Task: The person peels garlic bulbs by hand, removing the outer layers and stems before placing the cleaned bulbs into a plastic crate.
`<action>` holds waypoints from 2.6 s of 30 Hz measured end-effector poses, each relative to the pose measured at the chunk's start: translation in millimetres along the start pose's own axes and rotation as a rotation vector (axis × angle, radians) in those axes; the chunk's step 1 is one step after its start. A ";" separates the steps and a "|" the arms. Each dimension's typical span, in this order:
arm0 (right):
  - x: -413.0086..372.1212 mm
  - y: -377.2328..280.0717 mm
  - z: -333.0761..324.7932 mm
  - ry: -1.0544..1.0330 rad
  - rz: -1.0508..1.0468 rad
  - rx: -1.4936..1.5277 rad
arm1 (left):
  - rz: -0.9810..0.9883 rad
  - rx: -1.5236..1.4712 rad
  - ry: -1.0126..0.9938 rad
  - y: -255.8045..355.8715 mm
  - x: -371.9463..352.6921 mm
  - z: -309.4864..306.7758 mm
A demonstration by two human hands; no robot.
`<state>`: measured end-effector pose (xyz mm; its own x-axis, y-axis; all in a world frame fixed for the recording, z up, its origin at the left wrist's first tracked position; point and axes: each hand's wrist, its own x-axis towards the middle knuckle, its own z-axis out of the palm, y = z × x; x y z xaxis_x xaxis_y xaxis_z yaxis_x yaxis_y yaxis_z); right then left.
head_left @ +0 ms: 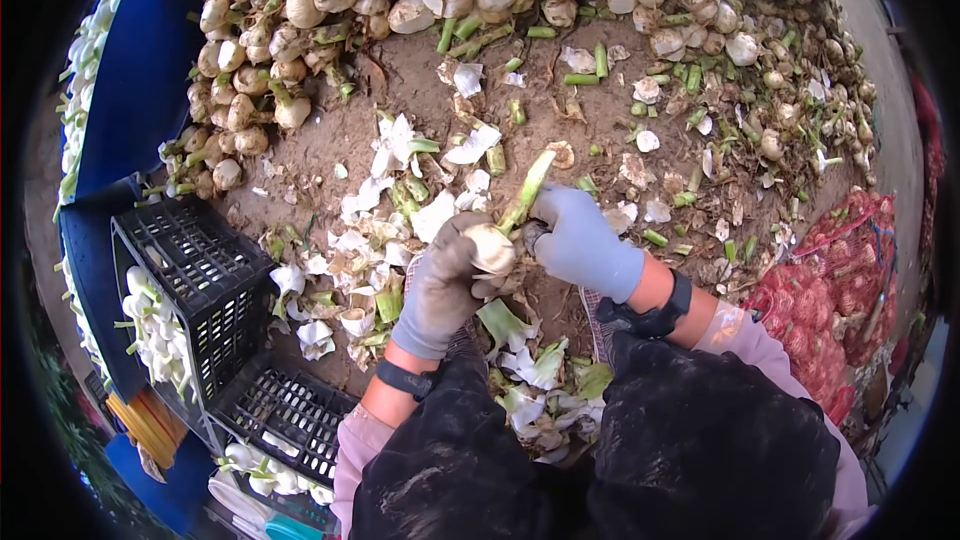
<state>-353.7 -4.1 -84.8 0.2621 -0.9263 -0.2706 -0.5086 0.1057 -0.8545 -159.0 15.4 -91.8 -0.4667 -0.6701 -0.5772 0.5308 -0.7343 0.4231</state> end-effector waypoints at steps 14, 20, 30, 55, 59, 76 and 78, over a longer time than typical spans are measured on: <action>15.0 12.0 22.2 -0.189 0.363 0.675 | -0.006 0.634 0.137 26.1 -3.5 -2.9; -2.4 -6.3 11.5 -0.209 0.444 0.696 | 0.436 0.869 0.327 19.3 6.5 0.8; -1.0 17.1 -4.9 -0.002 0.154 -0.401 | -0.069 0.486 0.178 33.0 -9.1 4.2; -85.3 186.3 -260.0 0.875 0.752 -0.863 | 0.772 -0.017 0.199 110.3 -54.3 -23.8; -63.4 111.1 -191.3 0.570 0.502 -0.243 | 0.319 0.587 0.339 50.7 8.2 17.2; 3.0 -3.4 -30.7 -0.121 0.476 0.683 | 0.052 0.333 0.022 31.9 20.4 37.9; 3.3 -10.7 -36.6 -0.144 0.473 0.726 | 0.056 0.418 0.027 31.2 22.4 36.4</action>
<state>-377.4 -21.5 -60.4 0.2821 -0.6773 -0.6794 0.0447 0.7167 -0.6960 -178.6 -26.4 -66.1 -0.4235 -0.7109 -0.5615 0.2190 -0.6818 0.6980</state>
